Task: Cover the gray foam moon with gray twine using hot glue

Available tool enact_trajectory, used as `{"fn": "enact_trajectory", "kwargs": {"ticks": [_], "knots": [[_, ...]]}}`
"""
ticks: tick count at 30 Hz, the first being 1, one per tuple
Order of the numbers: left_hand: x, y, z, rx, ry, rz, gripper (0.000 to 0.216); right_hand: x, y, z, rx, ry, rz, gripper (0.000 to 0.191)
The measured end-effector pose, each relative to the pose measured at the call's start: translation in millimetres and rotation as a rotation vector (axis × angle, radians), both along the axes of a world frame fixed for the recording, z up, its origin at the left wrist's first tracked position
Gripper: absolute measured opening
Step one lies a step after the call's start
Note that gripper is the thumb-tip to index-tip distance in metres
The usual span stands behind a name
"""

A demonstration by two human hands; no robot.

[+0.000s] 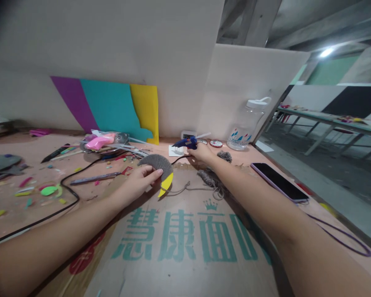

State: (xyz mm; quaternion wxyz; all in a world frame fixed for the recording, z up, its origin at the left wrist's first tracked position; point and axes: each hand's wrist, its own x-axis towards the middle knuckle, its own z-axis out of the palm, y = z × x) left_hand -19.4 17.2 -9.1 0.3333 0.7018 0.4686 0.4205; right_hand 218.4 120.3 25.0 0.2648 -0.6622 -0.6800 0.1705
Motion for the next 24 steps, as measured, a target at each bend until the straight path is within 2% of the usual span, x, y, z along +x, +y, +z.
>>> {"fn": "enact_trajectory", "kwargs": {"ticks": [6,9,12,15,17,21,24], "knots": [[0,1,-1.2,0.018,0.008,0.006,0.041,-2,-15,15.5,0.018,0.141,0.003,0.014],[0,-1,1.1,-0.012,0.015,0.019,0.041,-2,-41,27.4,0.013,0.157,0.034,0.023],[0,-2,2.9,-0.054,-0.030,0.016,0.039,-2,-76,31.8,0.077,0.219,0.139,0.019],[0,-2,2.6,-0.044,-0.067,0.007,0.039,-2,-111,28.3,0.154,0.320,0.273,0.019],[0,-1,2.5,-0.038,-0.078,0.013,0.039,-1,-129,24.0,0.168,0.301,0.318,0.021],[0,-1,4.4,-0.029,-0.042,0.018,0.038,-2,-149,12.1,0.152,0.135,0.282,0.026],[0,-2,5.6,-0.037,-0.018,0.041,0.038,-3,-152,2.4,0.137,0.140,0.285,0.026]]}}
